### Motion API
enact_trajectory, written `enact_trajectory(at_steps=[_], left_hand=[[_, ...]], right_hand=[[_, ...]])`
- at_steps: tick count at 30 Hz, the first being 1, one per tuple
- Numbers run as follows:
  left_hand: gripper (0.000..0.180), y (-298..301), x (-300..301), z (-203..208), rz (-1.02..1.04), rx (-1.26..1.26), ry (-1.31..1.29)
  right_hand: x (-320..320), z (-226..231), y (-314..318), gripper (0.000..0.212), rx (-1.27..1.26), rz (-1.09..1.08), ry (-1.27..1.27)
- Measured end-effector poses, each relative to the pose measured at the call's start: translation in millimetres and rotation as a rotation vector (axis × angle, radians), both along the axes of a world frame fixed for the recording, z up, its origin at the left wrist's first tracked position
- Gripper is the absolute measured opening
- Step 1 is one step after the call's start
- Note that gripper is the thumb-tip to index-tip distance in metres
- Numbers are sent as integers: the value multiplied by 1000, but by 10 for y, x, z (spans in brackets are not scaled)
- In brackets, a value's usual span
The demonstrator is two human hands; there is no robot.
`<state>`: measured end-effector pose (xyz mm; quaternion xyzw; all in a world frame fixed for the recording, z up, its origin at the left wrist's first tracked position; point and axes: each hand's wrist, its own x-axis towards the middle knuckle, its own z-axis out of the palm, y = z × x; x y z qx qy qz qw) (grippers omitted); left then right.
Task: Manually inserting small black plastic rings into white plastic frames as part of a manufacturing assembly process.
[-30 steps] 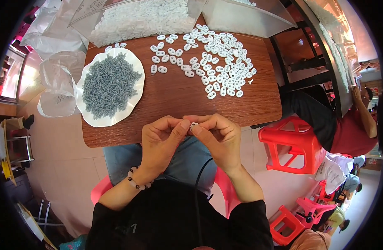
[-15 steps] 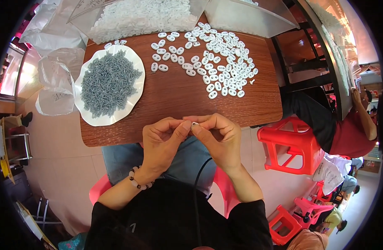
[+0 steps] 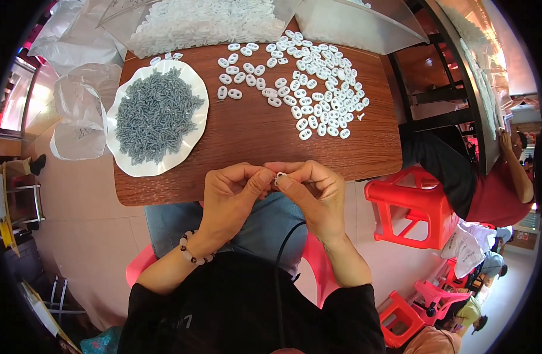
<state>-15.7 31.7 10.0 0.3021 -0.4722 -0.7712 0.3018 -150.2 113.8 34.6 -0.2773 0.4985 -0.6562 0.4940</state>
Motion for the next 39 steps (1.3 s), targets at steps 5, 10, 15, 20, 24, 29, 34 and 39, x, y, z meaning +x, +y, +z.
enact_trajectory(at_steps=[5, 10, 15, 20, 24, 29, 34, 39], left_hand=[[20, -20, -14, 48, 2, 18, -3], [17, -53, -17, 71, -14, -25, -25], [13, -72, -22, 62, -25, -185, -150], [16, -63, -43, 40, -10, -196, -158], [23, -72, -70, 94, -17, -64, -44], [31, -94, -66, 80, -36, -4, -31], [28, -109, -58, 82, -36, 149, -11], [19, -108, -67, 1, -26, -13, -24]], right_hand=[[-1, -4, -1, 4, 5, 2, 62], [-9, -4, 0, 3, 22, 12, 114], [-5, 11, -4, 3, 32, 9, 170], [3, -37, -6, 3, 9, 2, 188], [25, -61, -32, 2, -34, -55, 95], [-3, -144, -63, 4, -70, -87, 10], [-18, -193, -65, 4, -56, -73, 28], [-22, -186, -54, 4, -44, -69, 55]])
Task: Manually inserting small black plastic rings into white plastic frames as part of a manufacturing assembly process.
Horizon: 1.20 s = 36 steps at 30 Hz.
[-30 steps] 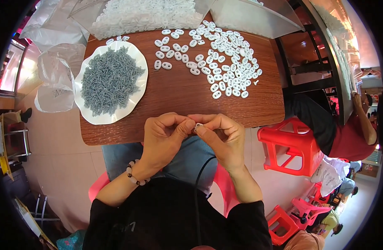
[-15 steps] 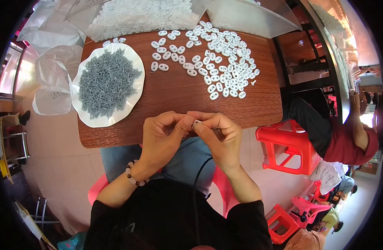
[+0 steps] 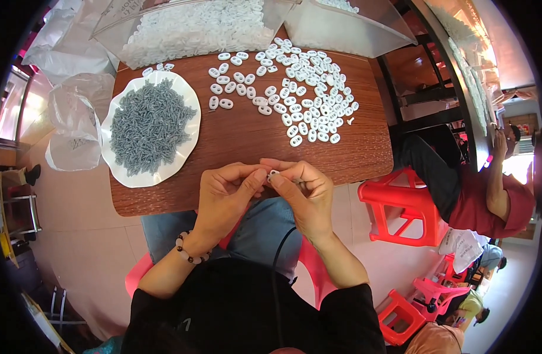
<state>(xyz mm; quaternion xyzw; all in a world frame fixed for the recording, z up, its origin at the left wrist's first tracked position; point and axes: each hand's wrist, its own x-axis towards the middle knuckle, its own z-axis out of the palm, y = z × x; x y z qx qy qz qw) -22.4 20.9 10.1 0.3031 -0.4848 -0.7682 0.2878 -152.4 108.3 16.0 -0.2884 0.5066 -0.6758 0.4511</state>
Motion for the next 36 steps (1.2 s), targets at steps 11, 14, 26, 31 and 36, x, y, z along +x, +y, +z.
enact_trajectory(at_steps=[11, 14, 26, 31, 36], left_hand=[[15, -23, 9, -20, 9, -185, -109], [16, -9, -60, -32, 9, -218, -67], [17, 15, 8, 28, 88, -173, -72], [17, 8, -46, 13, 26, -152, -121], [19, 14, -14, -32, 7, -10, 37]], right_hand=[[99, -30, -4, 3, -2, -51, 72], [82, -95, 30, 3, -73, -67, 49], [178, -31, -20, 4, -92, -73, -5], [62, 6, 13, 8, 21, -96, 93], [34, -17, 14, 9, 28, -59, 52]])
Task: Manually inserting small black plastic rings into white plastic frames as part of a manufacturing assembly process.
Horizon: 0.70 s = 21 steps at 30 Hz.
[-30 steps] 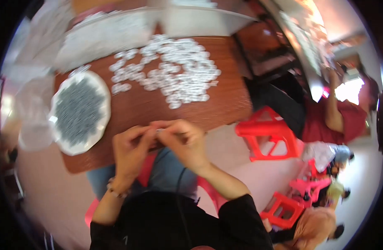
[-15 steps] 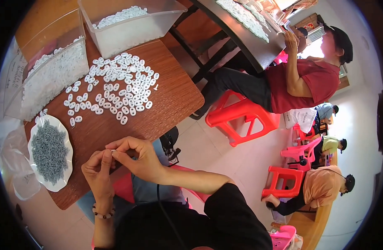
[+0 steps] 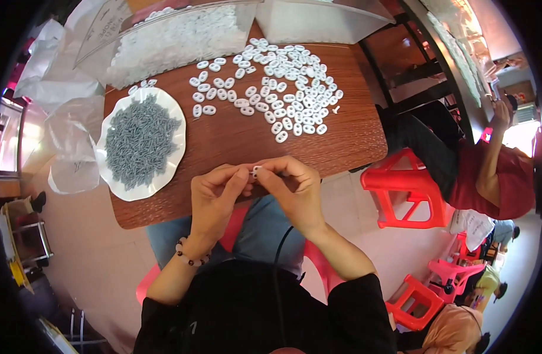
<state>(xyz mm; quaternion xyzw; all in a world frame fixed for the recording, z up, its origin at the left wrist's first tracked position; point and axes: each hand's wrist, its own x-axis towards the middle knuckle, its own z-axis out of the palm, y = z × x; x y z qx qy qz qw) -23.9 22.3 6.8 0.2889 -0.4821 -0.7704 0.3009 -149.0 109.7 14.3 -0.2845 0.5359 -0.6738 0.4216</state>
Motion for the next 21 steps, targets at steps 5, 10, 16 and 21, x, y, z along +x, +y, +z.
enact_trajectory(at_steps=[5, 10, 16, 21], left_hand=[[20, -28, 40, 14, -18, 0, -2], [20, -42, 33, 8, -32, 6, -1], [17, -91, 19, 92, 2, -142, -89], [8, -285, -33, 81, 188, -1013, -500]], right_hand=[[-19, 20, -10, 8, 55, -7, 82], [-40, 11, 9, 8, 58, -9, 63], [-143, 45, 47, 8, 41, -100, 44], [-275, 41, 113, 8, 43, -165, 90]])
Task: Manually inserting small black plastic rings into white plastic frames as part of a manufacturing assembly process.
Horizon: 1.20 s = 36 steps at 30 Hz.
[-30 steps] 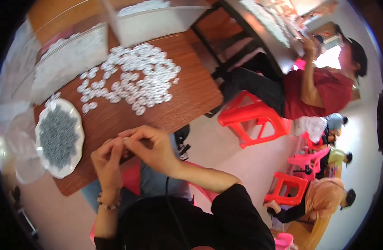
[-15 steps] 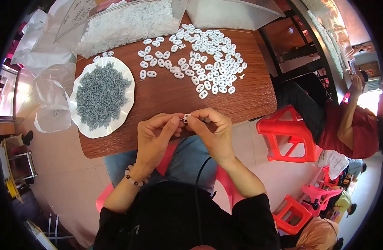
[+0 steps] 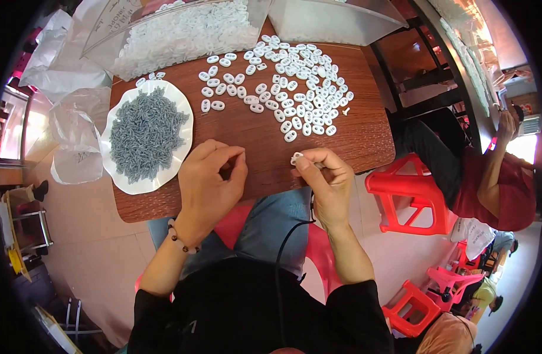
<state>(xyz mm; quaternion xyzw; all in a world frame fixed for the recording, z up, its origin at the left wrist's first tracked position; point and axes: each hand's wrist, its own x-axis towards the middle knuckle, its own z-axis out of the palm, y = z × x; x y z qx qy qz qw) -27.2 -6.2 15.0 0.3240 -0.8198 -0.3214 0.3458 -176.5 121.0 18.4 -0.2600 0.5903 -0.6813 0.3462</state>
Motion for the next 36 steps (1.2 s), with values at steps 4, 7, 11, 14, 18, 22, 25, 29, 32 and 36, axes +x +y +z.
enact_trajectory(at_steps=[4, 7, 11, 14, 18, 22, 25, 29, 32, 36], left_hand=[[7, -68, -91, -36, 15, 8, -82], [9, -103, -120, -14, 38, 19, -160], [8, -159, -116, -29, 23, -8, -161], [10, -178, -74, -3, -6, 5, -123], [13, -193, -15, 236, -6, 16, -139], [13, -502, 96, 417, 90, -456, -248], [13, -691, 83, 504, 63, -489, -379], [14, -791, 40, 444, -20, -565, -602], [15, -842, 10, 327, -23, -556, -638], [11, -840, -54, 262, -43, -502, -587]], right_hand=[[-54, -18, 6, 7, 14, -21, 38], [-74, -18, 2, 7, 19, -20, 29], [-118, -48, 2, 8, 0, 12, 14], [-154, -87, -4, 9, 2, 31, 45], [-189, -102, -16, 10, -22, 19, -7], [-197, -108, -46, 11, -29, 35, -29], [-216, -92, -24, 11, -31, 36, -14], [-232, -58, -26, 11, -21, 41, -23], [-235, -74, -30, 11, -10, 50, -7], [-253, -108, -15, 10, -25, 41, 8]])
